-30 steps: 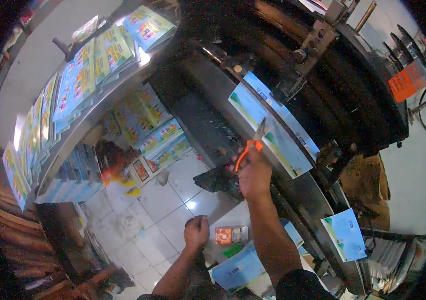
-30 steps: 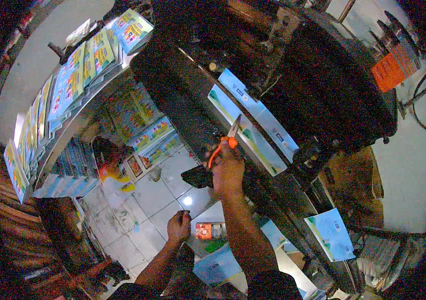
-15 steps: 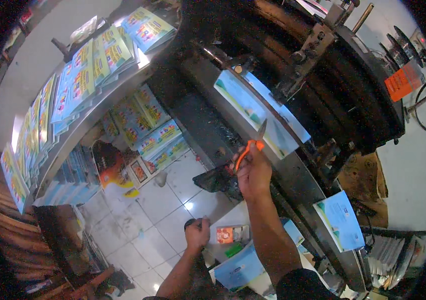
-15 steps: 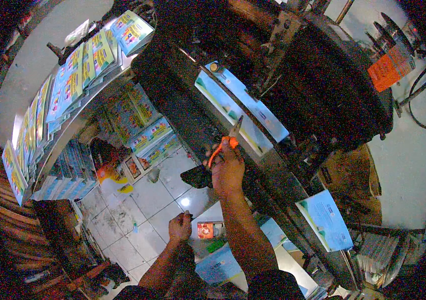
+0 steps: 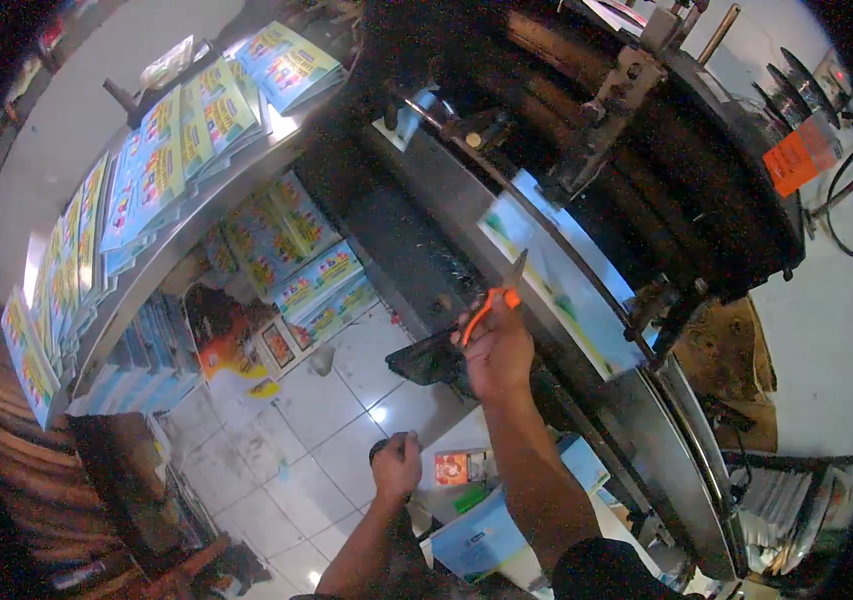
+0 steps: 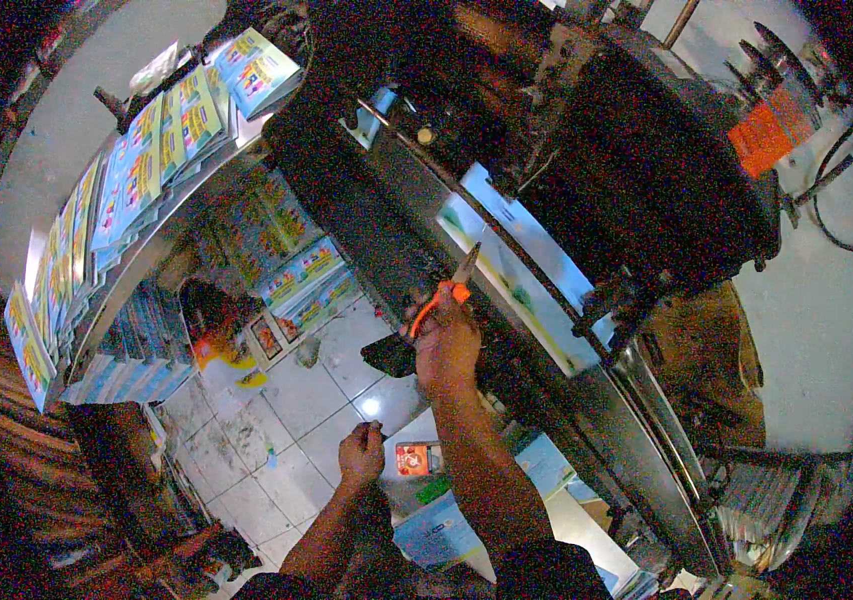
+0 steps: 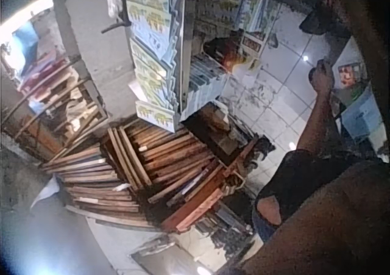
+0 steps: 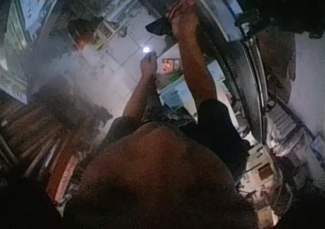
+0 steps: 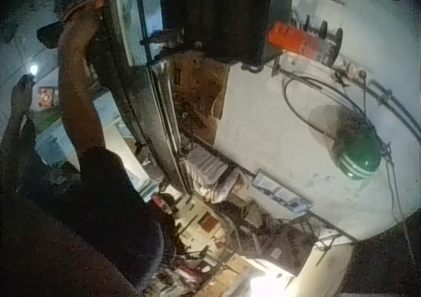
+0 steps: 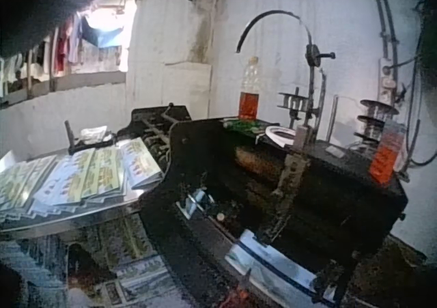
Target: The person organizes stacks of brochures on a table and uses a hand-operated wire stitching machine to staple them along the spine.
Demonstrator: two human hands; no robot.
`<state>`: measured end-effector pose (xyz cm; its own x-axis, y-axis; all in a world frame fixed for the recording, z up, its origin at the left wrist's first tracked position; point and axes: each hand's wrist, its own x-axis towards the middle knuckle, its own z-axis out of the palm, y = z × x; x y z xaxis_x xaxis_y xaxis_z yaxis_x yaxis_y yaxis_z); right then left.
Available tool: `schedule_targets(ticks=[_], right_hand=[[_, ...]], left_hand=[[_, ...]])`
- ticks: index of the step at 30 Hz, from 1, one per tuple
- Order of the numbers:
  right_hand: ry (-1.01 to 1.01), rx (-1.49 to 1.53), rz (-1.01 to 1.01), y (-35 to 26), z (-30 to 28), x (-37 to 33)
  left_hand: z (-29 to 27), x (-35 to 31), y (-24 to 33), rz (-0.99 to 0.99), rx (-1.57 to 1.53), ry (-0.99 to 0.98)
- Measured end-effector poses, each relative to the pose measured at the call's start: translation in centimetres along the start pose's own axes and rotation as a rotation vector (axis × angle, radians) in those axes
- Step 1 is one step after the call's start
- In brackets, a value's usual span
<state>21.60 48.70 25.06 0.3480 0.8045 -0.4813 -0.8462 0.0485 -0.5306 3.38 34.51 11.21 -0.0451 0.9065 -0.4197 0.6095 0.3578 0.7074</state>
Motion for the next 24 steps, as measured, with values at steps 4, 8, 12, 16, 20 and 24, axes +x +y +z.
schedule_targets(ticks=[4, 8, 12, 16, 20, 24], right_hand=[[0.039, -0.037, 0.011, 0.2, -0.3, -0.4], [0.038, -0.024, 0.022, 0.8, -1.3, 0.1], [0.063, 0.037, 0.108, 1.8, -2.2, 0.2], [-0.066, -0.009, 0.497, 5.1, -7.3, 0.0], [-0.999, -1.37, 0.436, 2.6, -6.0, -4.8], [-0.885, -2.379, -0.169, 0.2, -8.1, -8.7]], left_hand=[[0.2, -0.1, 0.0, 0.028, -0.055, 0.038], [0.0, -0.4, 0.4, 0.068, -0.043, 0.046], [-0.4, -0.3, 0.6, 0.018, -0.043, 0.038], [-0.3, -0.1, 0.8, 0.025, -0.001, 0.025], [0.3, 0.0, -1.6, 0.111, -0.082, 0.045], [0.3, 0.2, -0.5, -0.03, -0.045, -0.054]])
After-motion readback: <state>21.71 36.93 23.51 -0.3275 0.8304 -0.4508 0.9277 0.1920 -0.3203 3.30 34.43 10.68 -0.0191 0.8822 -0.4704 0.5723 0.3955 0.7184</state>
